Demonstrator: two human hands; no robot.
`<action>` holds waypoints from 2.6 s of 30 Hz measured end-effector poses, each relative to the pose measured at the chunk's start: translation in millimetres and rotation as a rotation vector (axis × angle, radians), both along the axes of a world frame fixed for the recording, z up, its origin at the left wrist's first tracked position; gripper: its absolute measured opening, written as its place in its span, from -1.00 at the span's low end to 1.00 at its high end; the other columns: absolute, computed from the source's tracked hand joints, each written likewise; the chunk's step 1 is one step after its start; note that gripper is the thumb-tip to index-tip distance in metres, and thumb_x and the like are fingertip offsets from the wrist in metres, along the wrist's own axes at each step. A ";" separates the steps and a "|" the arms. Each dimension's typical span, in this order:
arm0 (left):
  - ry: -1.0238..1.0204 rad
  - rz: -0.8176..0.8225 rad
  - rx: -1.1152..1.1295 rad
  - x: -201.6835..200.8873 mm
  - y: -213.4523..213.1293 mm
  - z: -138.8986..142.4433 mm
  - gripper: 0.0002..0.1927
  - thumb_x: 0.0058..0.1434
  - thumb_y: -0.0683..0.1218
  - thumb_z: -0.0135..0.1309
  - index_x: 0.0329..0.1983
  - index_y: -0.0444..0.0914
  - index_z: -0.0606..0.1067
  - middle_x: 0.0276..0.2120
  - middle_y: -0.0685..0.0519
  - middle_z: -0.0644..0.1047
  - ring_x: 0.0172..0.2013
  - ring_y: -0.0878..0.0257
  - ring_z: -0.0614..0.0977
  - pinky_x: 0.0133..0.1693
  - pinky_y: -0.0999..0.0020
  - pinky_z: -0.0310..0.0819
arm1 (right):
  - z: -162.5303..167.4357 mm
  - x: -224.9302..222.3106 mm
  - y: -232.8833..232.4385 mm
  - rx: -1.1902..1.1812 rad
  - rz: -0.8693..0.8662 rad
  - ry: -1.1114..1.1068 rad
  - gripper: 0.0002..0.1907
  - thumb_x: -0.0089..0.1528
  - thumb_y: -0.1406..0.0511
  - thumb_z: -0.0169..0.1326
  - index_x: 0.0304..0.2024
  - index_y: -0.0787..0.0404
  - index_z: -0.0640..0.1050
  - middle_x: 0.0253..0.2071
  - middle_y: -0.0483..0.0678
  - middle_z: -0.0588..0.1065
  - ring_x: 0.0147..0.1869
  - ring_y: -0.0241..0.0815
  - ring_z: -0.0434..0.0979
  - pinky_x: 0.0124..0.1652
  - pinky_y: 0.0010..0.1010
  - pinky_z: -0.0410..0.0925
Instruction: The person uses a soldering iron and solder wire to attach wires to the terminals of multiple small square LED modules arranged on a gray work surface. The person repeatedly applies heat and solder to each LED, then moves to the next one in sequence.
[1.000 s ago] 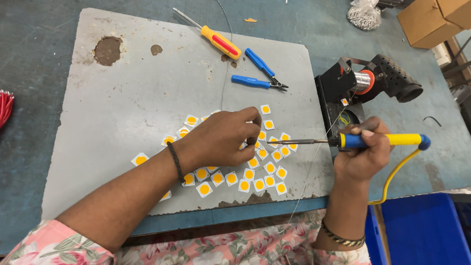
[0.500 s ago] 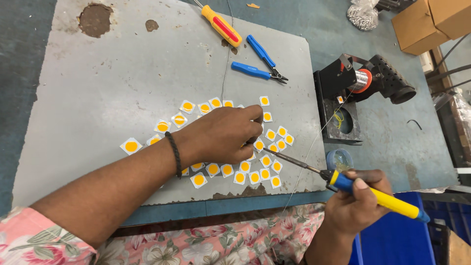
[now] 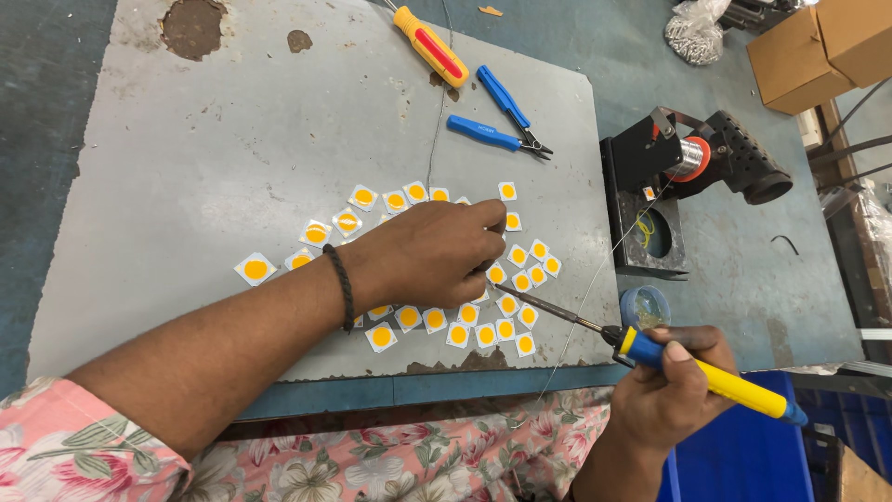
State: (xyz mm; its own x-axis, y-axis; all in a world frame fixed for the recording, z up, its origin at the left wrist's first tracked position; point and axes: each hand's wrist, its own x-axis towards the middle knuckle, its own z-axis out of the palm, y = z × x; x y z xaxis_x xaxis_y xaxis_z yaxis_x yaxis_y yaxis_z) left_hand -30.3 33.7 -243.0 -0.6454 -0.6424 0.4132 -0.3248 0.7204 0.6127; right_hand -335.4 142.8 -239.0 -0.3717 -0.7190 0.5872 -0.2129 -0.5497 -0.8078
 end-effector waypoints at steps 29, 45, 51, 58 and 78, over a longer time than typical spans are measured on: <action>-0.150 0.044 0.126 30.7 -21.8 16.0 -0.91 0.01 -0.12 0.14 -0.46 -0.24 0.59 -0.24 -0.03 0.53 -0.21 0.03 0.60 -0.16 0.14 0.49 | 14.3 29.3 -8.7 0.133 0.041 0.101 -0.75 0.35 0.28 0.10 -0.19 0.42 0.48 -0.30 0.08 0.50 -0.49 -0.32 0.37 -0.37 -0.55 0.28; -0.181 0.098 0.112 27.8 -18.2 18.5 -0.93 0.03 -0.12 0.15 -0.47 -0.22 0.58 -0.23 0.00 0.52 -0.24 0.02 0.60 -0.20 0.10 0.48 | 17.0 30.6 -13.2 0.199 0.017 0.141 -0.77 0.34 0.31 0.10 -0.16 0.42 0.51 -0.25 0.06 0.51 -0.45 -0.30 0.42 -0.41 -0.59 0.31; -0.169 0.103 0.094 26.9 -17.5 18.2 -0.94 0.04 -0.13 0.14 -0.44 -0.21 0.58 -0.23 0.00 0.52 -0.24 0.03 0.61 -0.20 0.10 0.48 | 18.3 33.2 -11.8 0.200 0.018 0.133 -0.77 0.35 0.30 0.09 -0.16 0.42 0.50 -0.30 0.06 0.51 -0.43 -0.30 0.42 -0.40 -0.60 0.31; -0.124 0.119 0.070 26.3 -20.2 16.2 -0.91 0.07 -0.10 0.16 -0.45 -0.22 0.58 -0.21 0.01 0.51 -0.23 0.05 0.60 -0.19 0.11 0.48 | 15.8 29.7 -15.2 0.145 0.016 0.120 -0.76 0.37 0.29 0.07 -0.17 0.43 0.49 -0.38 0.03 0.47 -0.53 -0.34 0.35 -0.42 -0.57 0.26; -0.060 0.143 0.015 17.6 -20.9 -0.3 -0.92 0.10 -0.11 0.13 -0.42 -0.23 0.56 -0.20 -0.01 0.50 -0.26 0.01 0.60 -0.22 0.07 0.46 | 14.4 31.2 -25.5 0.172 0.023 0.111 -0.81 0.37 0.33 0.09 -0.16 0.40 0.50 -0.32 0.03 0.50 -0.46 -0.33 0.41 -0.43 -0.62 0.29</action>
